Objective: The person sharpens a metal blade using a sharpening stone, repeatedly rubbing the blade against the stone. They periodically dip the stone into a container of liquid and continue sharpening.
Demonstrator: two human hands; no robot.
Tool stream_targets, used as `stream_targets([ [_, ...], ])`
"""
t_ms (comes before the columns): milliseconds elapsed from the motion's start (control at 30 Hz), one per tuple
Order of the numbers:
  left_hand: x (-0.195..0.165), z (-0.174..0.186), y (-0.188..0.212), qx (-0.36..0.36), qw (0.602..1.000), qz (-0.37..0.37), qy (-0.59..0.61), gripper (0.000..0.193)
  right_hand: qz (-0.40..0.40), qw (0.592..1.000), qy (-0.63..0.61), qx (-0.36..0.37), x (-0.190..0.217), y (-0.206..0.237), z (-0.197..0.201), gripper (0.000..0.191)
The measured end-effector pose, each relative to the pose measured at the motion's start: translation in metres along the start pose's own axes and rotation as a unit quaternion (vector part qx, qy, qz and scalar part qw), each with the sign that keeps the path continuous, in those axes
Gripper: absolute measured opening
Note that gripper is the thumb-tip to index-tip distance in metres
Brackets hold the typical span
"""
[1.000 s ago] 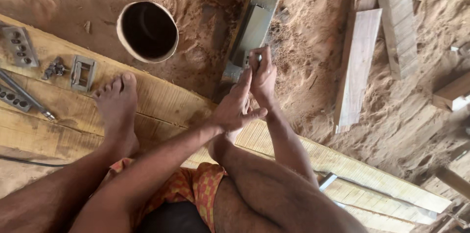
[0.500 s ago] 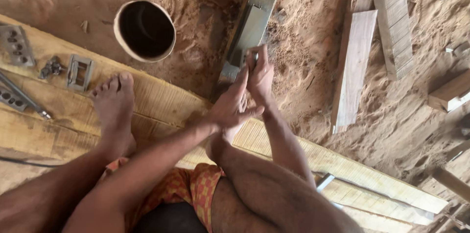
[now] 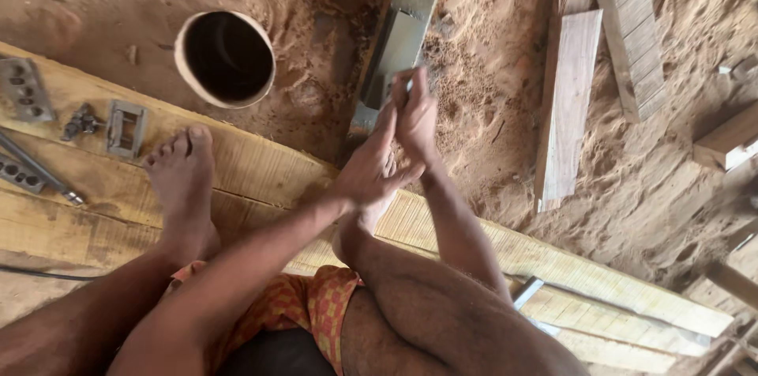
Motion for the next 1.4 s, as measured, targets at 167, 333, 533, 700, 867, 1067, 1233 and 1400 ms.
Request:
stream_targets([
  [167,0.011,-0.001,-0.04,0.081,0.989,0.121,0.014,0.121,0.069,0.996,-0.008,-0.047,-0.013,-0.026,0.012,0.017],
  [333,-0.001,0.012,-0.091,0.09,0.989,0.112,-0.017,0.124,0.05,0.995,-0.063,-0.057,-0.004,-0.068,0.027,0.023],
  [533,-0.003,0.002,0.006,0.061,0.992,0.103,-0.028,0.119,0.034,0.999,0.013,0.017,0.004,0.008,-0.002,0.025],
  [700,0.013,0.002,-0.051,0.096,0.98,0.177,0.006,0.124,0.116,0.993,0.023,-0.03,-0.01,-0.045,0.011,0.025],
  [867,-0.004,0.016,-0.091,0.052,0.996,0.049,-0.047,0.116,0.12,0.99,-0.006,-0.079,0.003,-0.075,0.019,0.025],
  [1067,-0.004,0.005,0.015,0.041,0.996,0.079,0.008,0.114,0.058,0.997,0.06,0.005,0.007,0.014,-0.005,0.027],
  [1233,0.012,0.005,-0.053,0.099,0.978,0.182,0.006,0.118,0.07,0.995,0.063,-0.042,-0.009,-0.048,0.009,0.028],
  [1400,-0.007,0.018,-0.086,0.057,0.992,0.113,-0.022,0.117,0.095,0.993,0.006,-0.072,0.003,-0.074,0.017,0.028],
])
Point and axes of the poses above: each hand's wrist, its own y-axis away from the middle knuckle, its own z-axis out of the back of the hand, x = y × z, the point moved 1 cm from there along -y, towards the middle knuckle, and after that the axes turned 14 degrees about -y, right-handed, at the moved point
